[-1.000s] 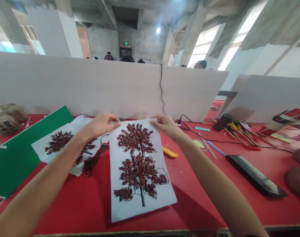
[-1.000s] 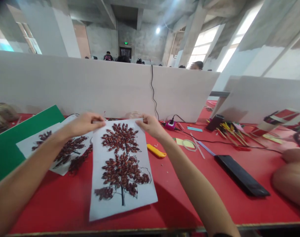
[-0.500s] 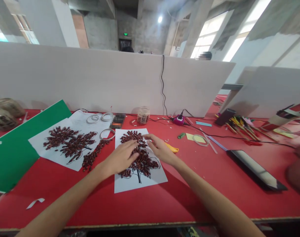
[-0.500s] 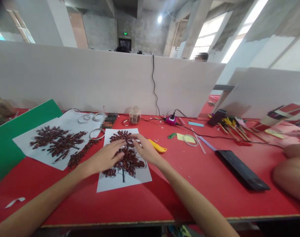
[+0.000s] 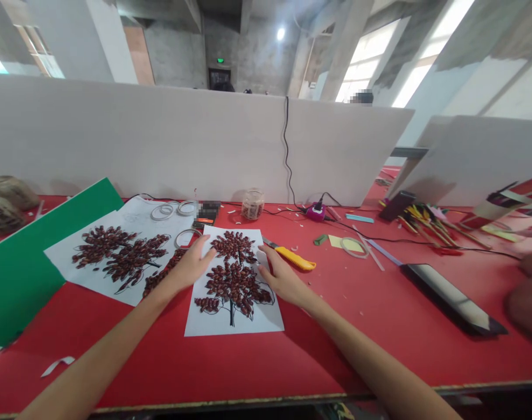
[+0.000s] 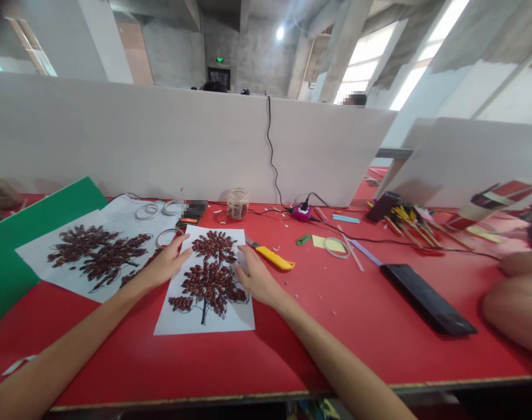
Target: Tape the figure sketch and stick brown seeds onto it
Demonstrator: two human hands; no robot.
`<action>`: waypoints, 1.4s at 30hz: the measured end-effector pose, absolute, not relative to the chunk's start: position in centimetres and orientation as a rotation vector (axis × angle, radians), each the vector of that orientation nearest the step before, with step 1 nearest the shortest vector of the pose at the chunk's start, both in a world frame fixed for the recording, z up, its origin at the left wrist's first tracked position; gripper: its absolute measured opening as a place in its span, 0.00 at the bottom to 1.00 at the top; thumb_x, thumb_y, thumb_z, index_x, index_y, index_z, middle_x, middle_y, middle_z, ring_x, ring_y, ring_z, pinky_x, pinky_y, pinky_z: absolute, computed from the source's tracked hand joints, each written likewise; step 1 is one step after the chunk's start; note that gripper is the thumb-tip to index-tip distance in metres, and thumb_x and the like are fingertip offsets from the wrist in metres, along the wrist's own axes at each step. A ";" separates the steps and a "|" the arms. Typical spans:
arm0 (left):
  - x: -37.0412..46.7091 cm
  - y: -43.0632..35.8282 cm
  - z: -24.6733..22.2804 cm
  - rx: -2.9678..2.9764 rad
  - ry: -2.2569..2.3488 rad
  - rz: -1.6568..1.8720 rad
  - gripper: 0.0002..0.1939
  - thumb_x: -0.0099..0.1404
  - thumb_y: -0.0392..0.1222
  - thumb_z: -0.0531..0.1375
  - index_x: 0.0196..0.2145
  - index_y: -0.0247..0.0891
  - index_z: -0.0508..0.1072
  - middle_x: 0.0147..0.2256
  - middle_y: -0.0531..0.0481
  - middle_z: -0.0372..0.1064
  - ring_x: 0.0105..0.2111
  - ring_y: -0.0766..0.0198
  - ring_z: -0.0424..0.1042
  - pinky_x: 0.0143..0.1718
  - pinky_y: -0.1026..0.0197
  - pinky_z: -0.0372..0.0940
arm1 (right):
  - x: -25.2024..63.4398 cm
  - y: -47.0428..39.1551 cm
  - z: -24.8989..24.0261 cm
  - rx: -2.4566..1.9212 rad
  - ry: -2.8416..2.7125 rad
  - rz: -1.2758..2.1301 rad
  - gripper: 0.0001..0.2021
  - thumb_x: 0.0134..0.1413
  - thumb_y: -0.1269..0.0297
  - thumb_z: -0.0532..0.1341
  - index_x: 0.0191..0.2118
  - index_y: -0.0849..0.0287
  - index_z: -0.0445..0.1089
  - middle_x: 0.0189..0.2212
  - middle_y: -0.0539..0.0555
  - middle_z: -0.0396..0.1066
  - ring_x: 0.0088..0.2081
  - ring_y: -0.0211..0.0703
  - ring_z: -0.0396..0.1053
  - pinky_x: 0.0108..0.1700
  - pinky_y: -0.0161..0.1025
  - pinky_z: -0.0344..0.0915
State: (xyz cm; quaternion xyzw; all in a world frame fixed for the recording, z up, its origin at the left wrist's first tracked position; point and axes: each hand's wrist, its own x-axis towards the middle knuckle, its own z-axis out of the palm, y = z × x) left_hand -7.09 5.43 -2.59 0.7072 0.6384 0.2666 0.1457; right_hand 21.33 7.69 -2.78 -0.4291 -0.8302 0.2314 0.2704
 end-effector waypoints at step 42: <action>-7.9 2.8 17.2 2.220 1.860 1.447 0.11 0.66 0.50 0.62 0.37 0.41 0.80 0.25 0.54 0.70 0.25 0.64 0.67 0.29 0.63 0.61 | 21.4 9.8 17.0 -0.834 -2.045 0.465 0.12 0.60 0.55 0.66 0.34 0.59 0.76 0.27 0.50 0.75 0.31 0.39 0.70 0.34 0.37 0.65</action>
